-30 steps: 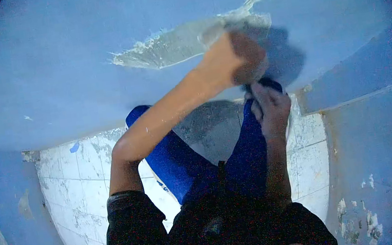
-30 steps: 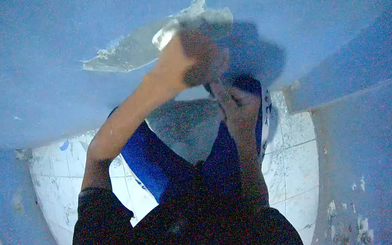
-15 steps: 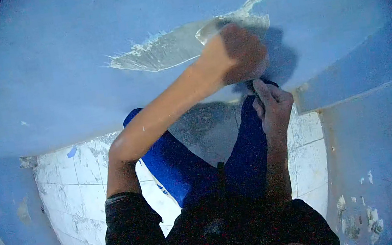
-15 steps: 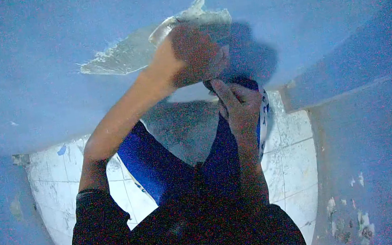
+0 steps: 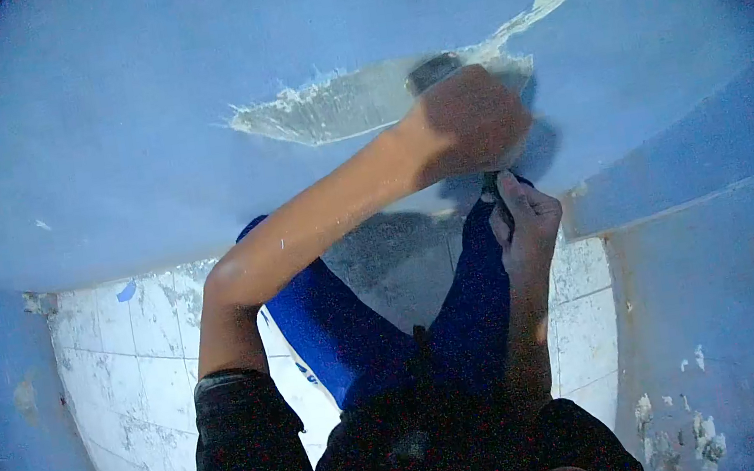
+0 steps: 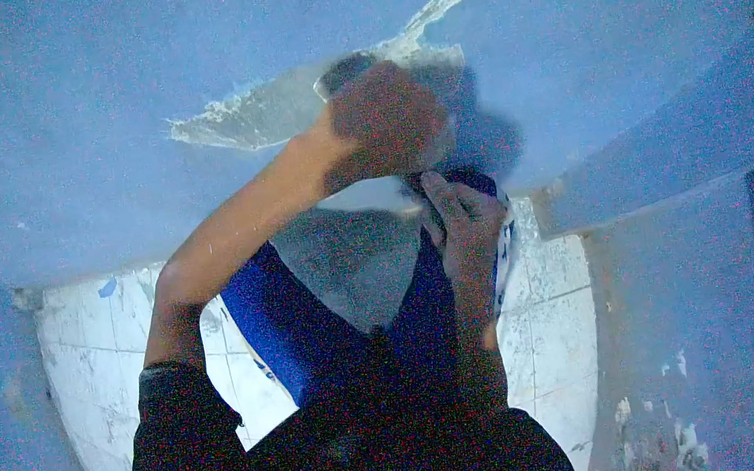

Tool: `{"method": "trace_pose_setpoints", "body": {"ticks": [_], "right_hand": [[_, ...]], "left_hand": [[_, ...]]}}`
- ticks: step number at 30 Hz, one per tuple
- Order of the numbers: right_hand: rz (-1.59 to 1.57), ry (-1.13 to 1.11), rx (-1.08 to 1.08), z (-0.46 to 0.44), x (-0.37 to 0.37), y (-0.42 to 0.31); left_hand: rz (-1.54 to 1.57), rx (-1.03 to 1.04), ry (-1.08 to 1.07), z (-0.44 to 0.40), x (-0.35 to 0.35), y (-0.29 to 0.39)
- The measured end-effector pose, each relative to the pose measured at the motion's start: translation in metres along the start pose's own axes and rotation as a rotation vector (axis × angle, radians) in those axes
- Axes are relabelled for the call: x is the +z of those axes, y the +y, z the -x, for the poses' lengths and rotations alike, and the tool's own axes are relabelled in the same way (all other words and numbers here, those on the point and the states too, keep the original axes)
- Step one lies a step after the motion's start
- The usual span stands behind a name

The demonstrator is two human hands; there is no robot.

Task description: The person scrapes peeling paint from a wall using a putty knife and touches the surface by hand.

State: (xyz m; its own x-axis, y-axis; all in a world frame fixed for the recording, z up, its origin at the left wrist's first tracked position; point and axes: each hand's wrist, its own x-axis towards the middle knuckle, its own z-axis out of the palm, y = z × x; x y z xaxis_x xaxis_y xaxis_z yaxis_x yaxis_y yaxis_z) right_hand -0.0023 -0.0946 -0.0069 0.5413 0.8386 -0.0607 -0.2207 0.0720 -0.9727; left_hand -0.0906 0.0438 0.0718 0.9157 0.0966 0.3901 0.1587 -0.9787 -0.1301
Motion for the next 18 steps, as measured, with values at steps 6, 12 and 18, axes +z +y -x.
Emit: {"method": "trace_pose_setpoints", "body": {"ticks": [6,12,18], "right_hand": [[-0.008,0.043,0.002,0.003,0.002,0.004],[0.019,0.106,-0.034,0.007,0.009,0.012],[0.05,0.128,-0.024,0.012,0.007,0.0]], "left_hand": [[0.017,0.001,0.013,-0.008,-0.006,-0.006],[-0.009,0.015,0.002,-0.005,0.013,0.0],[-0.013,0.004,0.091,0.001,0.003,0.006]]}}
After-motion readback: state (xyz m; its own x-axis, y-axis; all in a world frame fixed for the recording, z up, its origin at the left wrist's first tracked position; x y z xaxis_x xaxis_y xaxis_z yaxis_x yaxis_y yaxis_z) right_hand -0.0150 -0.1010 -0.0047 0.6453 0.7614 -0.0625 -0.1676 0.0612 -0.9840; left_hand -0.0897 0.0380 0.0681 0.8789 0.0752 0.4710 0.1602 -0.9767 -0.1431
